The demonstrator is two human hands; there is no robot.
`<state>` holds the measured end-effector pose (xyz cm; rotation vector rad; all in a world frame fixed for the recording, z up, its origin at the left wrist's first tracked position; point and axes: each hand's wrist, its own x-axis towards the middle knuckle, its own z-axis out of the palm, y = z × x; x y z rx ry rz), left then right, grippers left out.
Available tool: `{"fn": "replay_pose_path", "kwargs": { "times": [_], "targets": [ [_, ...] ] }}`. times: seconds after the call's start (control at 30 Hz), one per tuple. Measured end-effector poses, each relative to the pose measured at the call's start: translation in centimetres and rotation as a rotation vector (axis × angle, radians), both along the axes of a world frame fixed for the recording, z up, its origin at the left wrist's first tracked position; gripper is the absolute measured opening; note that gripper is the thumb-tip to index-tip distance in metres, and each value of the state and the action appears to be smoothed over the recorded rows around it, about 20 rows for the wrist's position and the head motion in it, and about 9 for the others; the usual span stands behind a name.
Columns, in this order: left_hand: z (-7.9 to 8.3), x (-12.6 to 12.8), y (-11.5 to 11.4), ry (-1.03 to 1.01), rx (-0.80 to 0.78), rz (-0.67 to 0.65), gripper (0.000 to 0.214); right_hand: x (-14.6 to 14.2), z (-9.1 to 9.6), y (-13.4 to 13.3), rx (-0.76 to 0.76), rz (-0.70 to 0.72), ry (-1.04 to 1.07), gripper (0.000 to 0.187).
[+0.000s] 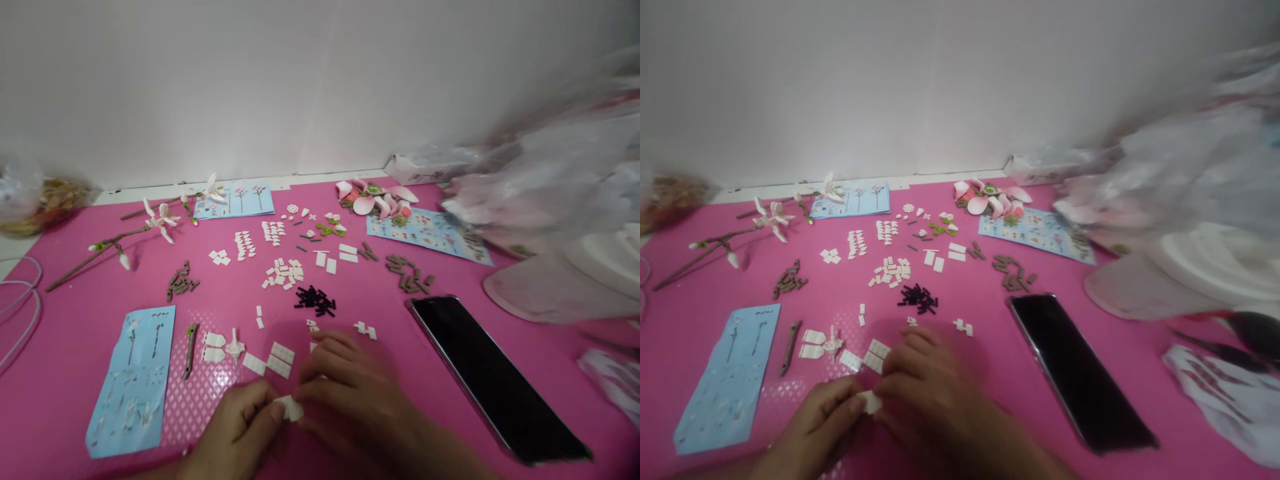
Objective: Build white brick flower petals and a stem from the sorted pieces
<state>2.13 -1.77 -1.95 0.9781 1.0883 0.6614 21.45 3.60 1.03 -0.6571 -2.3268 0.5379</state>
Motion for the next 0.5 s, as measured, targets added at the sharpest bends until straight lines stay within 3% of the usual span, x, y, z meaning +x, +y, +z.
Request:
{"fn": "replay_pose_path", "kwargs": {
  "times": [0.27,0.5],
  "targets": [
    [0.3,0.0,0.1,0.041,0.089,-0.039,0.052,0.4,-1.6,-0.5,-0.04,0.087,-0.08,0.01],
    [-1.5,-0.2,-0.6,0.074,0.12,-0.089,0.048,0.2,-1.8,-1.0,-0.031,0.097,-0.045,0.014]
  ]
}}
